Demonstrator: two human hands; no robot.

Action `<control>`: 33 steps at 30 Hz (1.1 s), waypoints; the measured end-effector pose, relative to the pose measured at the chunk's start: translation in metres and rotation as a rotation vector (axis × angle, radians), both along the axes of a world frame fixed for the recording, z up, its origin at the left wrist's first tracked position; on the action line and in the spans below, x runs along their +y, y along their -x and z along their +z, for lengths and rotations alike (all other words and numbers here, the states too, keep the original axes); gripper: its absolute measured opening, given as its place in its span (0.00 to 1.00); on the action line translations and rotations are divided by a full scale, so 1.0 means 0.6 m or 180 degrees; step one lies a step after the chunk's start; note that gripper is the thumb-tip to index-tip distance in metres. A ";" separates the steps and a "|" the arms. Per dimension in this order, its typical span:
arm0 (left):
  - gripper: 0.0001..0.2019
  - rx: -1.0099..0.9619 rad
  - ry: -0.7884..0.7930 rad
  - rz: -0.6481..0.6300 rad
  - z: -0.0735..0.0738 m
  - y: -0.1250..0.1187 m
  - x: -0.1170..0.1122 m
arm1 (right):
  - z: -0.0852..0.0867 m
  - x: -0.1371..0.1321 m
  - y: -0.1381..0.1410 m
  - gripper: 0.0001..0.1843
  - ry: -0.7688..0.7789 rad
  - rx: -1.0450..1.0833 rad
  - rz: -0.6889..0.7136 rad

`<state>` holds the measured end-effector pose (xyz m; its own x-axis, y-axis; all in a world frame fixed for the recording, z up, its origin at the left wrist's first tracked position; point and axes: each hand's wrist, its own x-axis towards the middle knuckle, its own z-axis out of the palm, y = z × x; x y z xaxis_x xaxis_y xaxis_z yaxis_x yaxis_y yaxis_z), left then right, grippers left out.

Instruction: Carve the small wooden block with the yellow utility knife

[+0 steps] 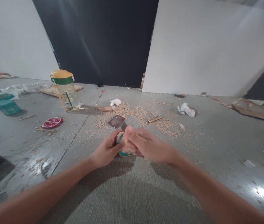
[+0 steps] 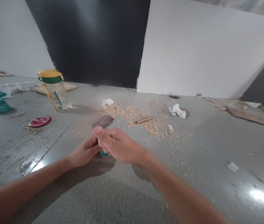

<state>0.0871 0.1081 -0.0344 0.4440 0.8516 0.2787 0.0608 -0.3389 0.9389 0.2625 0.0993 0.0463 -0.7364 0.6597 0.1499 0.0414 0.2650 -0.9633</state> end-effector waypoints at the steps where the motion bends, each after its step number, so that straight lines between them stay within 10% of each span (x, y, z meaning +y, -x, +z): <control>1: 0.17 -0.0024 0.0050 -0.0009 -0.001 0.000 0.001 | -0.003 0.002 -0.001 0.31 0.0068 0.0036 -0.0034; 23: 0.20 -0.0386 0.0423 -0.0261 -0.009 0.001 0.002 | -0.017 0.018 -0.014 0.33 0.0583 -0.0300 -0.0437; 33: 0.21 -0.0180 0.0218 -0.0036 -0.003 -0.001 0.001 | -0.009 0.012 -0.008 0.31 -0.0059 -0.0781 -0.0690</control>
<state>0.0878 0.1086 -0.0363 0.4390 0.8645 0.2448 0.0035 -0.2742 0.9617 0.2675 0.1066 0.0411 -0.5947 0.8039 -0.0013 0.3292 0.2420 -0.9127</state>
